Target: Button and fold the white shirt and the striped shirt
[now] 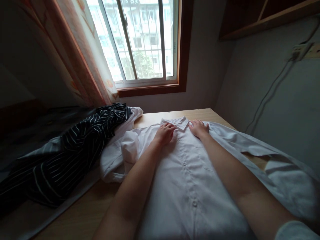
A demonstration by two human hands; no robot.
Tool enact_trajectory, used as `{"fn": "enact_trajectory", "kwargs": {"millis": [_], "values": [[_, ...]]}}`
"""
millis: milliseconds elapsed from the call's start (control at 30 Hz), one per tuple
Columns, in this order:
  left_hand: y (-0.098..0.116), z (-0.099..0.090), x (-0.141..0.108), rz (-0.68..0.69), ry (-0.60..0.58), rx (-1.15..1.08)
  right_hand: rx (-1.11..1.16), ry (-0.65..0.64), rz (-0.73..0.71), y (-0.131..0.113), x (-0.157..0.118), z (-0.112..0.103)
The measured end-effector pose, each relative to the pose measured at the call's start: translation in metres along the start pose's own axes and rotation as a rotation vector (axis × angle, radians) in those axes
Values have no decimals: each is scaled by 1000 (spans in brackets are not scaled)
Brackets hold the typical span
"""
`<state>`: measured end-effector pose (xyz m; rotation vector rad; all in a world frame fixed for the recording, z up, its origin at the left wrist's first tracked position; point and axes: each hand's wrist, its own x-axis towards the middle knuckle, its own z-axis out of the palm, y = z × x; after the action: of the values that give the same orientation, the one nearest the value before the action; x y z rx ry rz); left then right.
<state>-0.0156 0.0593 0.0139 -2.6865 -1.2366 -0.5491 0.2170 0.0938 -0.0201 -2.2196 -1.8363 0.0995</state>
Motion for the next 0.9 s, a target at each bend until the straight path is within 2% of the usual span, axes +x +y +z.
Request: {"fn": "enact_trajectory", "kwargs": {"millis": [100,233,400,500,600,733,900], "values": [[7,8,2,-5,3,11,-5,-1,2,0,1,0],[4,13,2,-47,-5,-2,-3,3,-20,0,0,-1],[3,9,4,-156,-16,-27,13,19,-31,-2,-4,-3],[3,6,4,-175,-25,-39,26,30,-38,-3,-4,-4],[-1,7,4,-147,-24,-75,25,31,-38,-3,-3,-3],[-10,15,5,-58,39,-151,22,46,-39,-2,-2,-1],[-16,21,5,-19,86,-206,18,42,-41,-2,-2,-1]]}}
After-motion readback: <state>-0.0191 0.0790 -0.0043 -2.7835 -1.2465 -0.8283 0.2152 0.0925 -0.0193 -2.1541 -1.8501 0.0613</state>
